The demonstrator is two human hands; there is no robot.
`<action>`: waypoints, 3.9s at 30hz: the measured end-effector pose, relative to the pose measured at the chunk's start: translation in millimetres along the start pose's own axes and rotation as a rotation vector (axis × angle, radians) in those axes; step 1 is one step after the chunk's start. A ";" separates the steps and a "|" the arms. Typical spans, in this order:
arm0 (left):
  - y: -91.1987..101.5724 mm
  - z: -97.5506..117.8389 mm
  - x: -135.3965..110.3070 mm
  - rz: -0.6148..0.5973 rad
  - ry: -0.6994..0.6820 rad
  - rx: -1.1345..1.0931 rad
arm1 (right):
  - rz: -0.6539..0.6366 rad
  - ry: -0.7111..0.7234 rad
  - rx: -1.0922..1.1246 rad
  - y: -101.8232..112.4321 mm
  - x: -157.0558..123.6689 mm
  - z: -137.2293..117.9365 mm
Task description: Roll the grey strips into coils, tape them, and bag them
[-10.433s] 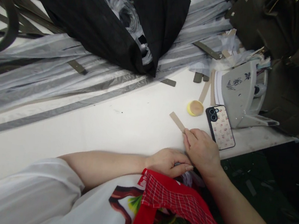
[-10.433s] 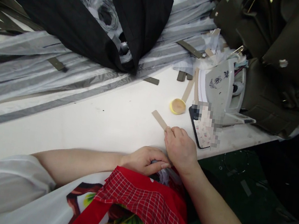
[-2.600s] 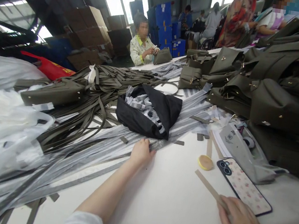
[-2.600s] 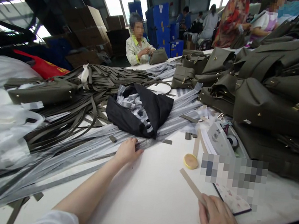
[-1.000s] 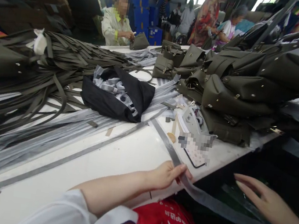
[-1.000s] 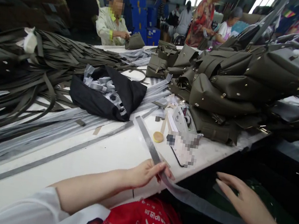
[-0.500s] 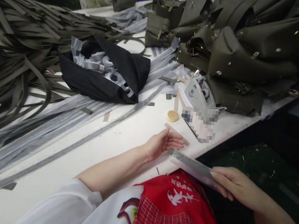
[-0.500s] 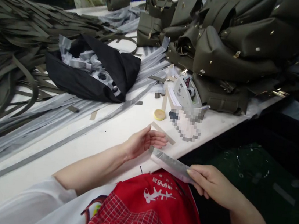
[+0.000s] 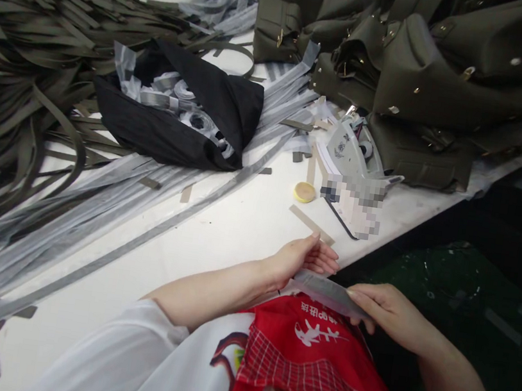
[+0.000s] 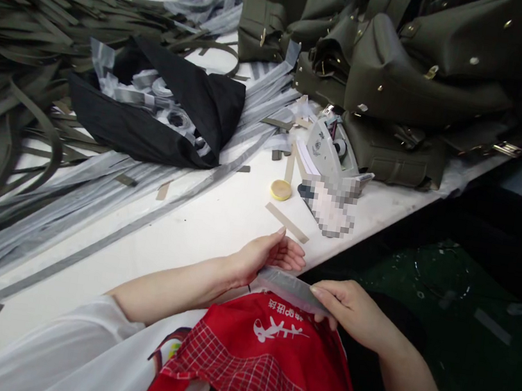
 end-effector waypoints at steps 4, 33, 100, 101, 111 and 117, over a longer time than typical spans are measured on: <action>-3.6 -4.4 2.0 0.005 -0.039 0.020 | 0.032 -0.006 -0.031 -1.2 1.0 -0.4; -48.5 59.3 -2.0 -0.738 -0.176 -0.024 | 0.212 0.132 0.045 9.8 15.7 10.2; -51.1 56.3 8.6 -0.307 -0.100 0.635 | 0.674 0.288 -0.282 50.3 -21.3 -7.5; -53.2 57.1 7.5 -0.314 -0.061 0.543 | 0.659 0.300 -0.257 44.4 -15.8 -7.8; -60.9 100.4 10.3 -0.230 -0.413 0.208 | 0.459 0.227 0.038 19.7 20.1 0.4; -29.1 109.9 27.9 0.037 -1.082 1.252 | 0.192 0.306 0.311 13.5 -25.7 -10.0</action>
Point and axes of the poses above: each hand's wrist, its own x-axis towards the middle knuckle, its own y-axis out of the back of the hand, z = x × y, the point moved 2 cm from there along x, towards the middle knuckle, and after that the axes turned 4 degrees about -y, right-handed, at the moved point
